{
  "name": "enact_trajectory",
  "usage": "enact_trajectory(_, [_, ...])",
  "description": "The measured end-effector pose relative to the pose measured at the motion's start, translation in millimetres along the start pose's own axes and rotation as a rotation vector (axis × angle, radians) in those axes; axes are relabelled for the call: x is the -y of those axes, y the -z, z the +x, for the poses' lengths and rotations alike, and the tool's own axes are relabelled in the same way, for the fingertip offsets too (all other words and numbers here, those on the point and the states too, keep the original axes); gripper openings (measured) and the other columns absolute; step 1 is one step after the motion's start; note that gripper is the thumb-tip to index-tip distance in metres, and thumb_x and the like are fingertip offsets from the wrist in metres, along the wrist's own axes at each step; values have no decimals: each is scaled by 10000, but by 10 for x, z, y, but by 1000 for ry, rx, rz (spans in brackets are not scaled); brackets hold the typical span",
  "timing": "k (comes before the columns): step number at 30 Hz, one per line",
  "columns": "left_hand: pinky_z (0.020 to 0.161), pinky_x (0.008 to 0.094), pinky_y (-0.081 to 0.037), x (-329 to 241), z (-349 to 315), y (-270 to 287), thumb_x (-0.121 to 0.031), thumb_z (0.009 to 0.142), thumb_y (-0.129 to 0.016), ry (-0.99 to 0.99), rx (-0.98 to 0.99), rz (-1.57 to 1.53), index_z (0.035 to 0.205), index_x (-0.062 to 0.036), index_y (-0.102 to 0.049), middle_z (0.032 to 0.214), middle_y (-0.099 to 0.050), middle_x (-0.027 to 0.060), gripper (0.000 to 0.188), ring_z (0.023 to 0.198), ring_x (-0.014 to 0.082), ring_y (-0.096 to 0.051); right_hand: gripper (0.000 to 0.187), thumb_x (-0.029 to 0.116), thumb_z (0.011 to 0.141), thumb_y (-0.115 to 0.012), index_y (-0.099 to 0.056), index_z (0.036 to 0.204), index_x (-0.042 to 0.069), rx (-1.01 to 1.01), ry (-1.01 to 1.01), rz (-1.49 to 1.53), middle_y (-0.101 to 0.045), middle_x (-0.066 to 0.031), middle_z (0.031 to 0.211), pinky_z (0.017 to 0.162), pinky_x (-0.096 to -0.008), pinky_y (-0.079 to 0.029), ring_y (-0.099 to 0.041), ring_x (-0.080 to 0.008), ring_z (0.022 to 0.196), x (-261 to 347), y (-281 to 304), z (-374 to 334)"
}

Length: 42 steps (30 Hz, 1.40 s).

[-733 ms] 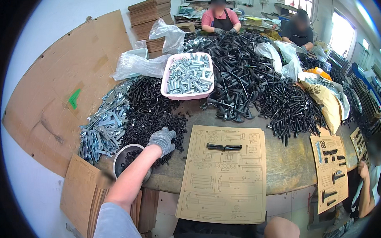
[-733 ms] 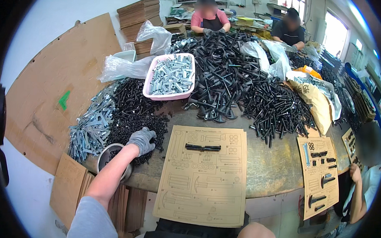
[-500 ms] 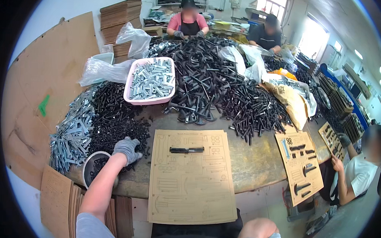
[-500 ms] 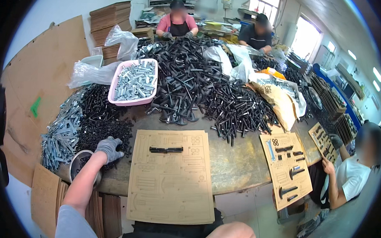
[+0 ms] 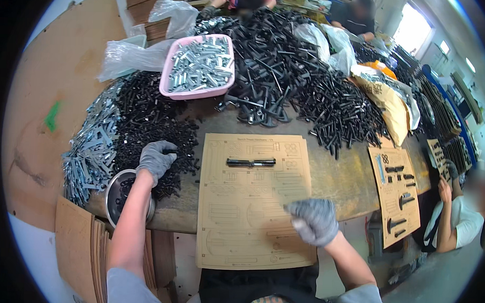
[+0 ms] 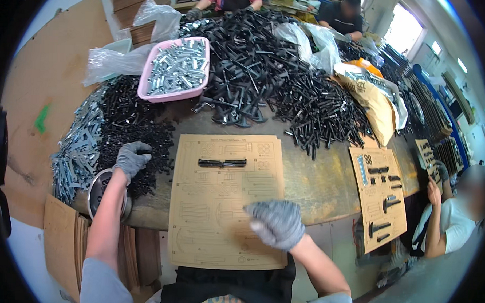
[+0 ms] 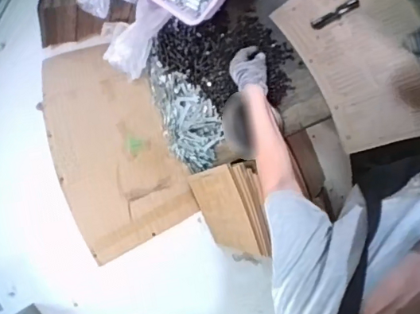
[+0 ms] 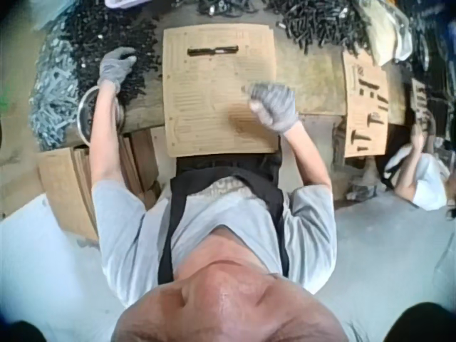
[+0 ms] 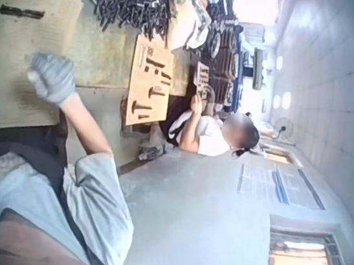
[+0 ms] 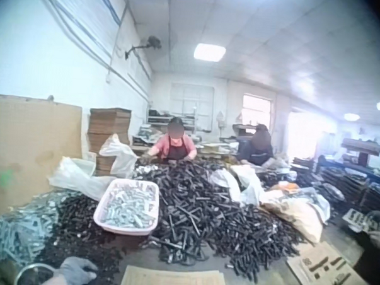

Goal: The person repeatedly assembles small hardware sets on a cardboard template, picking bolts, nuts, washers, and wrenches from piles and placing them into designated slots. The person then moves the completed template aside and repeats the process with a fresh template.

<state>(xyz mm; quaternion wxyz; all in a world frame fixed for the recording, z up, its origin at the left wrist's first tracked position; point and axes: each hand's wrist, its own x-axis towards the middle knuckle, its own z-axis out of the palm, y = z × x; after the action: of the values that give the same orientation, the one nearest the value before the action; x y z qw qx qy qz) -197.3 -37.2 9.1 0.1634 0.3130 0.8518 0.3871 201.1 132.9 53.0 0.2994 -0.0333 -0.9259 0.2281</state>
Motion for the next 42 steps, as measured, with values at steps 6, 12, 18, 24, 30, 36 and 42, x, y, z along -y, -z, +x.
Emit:
enact_trajectory(6, [818,332,-512,-930,-722,-916,-159,761,-633,-340,386,10,950,-54,-687,927,-689,113,223,874,222,-659,204,112,844,-597,-639,1031,44,9,-441,158,-658,-148,957,742,-370,-523,-637,-334,814,-408,-534,262])
enact_trajectory(12, [850,363,-479,-1030,-1090,-1394,-200,856,-593,-390,360,188,1023,-49,-662,1007,-659,138,236,925,310,-614,190,129,827,-619,-645,1005,67,204,-447,13,-636,-132,944,771,-394,-508,-619,-317,853,-456,-676,207])
enact_trajectory(18, [834,337,-499,-867,-1053,-1204,-165,857,-620,-269,406,0,1081,-48,-659,990,-677,152,255,899,280,-652,182,106,786,-662,-660,967,88,152,-350,-64,-630,-108,868,713,-375,-517,-619,-302,791,-439,-738,184])
enact_trajectory(24, [845,340,-501,-782,-1111,-1090,-201,834,-655,-233,286,76,1085,-53,-658,988,-680,155,291,911,286,-655,185,168,782,-673,-667,956,106,233,-296,-127,-630,-90,857,719,-370,-516,-620,-289,781,-412,-736,381])
enact_trajectory(30, [826,360,-493,-882,-1074,-1073,-290,784,-698,-250,279,326,1022,-72,-681,962,-669,128,323,903,278,-633,144,226,832,-595,-649,905,114,400,-428,-362,-637,-121,844,695,-418,-509,-628,-316,756,-324,-890,463])
enact_trajectory(36, [806,367,-469,-1007,-874,-1280,-319,723,-712,-598,167,505,895,-93,-700,870,-620,73,285,885,251,-579,161,222,803,-634,-648,835,66,220,-691,13,-663,-153,786,693,-399,-516,-641,-325,751,-540,-817,536])
enact_trajectory(42, [781,383,-471,-977,-713,-1508,-293,720,-706,-569,172,444,825,-85,-697,848,-619,81,233,851,260,-579,140,199,796,-679,-678,830,62,107,-594,-71,-663,-135,764,648,-362,-507,-633,-289,680,-627,-959,513])
